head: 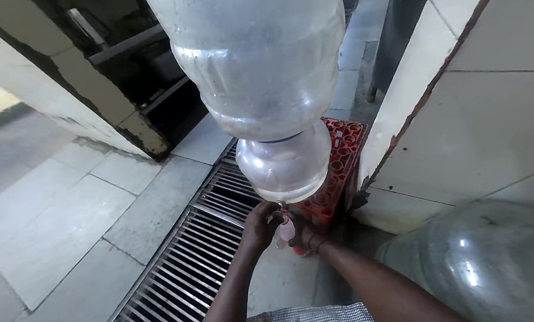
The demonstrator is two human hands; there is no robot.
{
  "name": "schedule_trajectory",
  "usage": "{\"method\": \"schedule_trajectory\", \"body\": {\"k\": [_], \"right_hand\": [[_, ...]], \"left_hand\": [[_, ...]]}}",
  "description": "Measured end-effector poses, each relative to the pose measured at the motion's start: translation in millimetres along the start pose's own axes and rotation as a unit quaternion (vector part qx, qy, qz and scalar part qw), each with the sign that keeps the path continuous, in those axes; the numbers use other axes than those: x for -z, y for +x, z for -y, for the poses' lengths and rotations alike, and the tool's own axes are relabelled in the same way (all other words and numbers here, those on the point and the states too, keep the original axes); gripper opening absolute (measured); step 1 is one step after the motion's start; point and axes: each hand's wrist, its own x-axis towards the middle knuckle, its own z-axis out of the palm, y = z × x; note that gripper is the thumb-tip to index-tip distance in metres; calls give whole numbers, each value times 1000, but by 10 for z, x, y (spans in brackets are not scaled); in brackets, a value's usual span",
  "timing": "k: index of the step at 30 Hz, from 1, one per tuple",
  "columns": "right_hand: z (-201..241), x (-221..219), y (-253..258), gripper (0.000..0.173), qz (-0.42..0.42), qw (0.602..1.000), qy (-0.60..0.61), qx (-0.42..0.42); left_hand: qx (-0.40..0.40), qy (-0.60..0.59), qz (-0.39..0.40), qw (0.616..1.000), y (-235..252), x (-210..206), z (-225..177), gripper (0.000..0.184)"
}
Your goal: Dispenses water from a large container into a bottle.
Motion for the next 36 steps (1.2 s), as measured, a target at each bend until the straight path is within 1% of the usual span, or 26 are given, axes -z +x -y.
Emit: {"method": "schedule_trajectory", "body": {"k": [9,13,19,25,36], "right_hand": [[-9,-8,-1,102,-2,1000,10,9],[11,25,-43,100,1,1000,16,13],[26,23,-39,102,4,1000,3,-4],[-1,12,-44,101,-1,1000,17,9],[-2,9,-24,102,0,1000,-1,-4]], "left_hand": [[-1,-15,-3,1000,-7,-4,13,20],[1,-4,-3,1000,-8,-4,6,20],[5,-6,-1,1000,-12,1,-5,20],[7,-11,-2,1000,-14,0,-23,21],[-1,-21,-9,1000,-14,-15,25,20]]}}
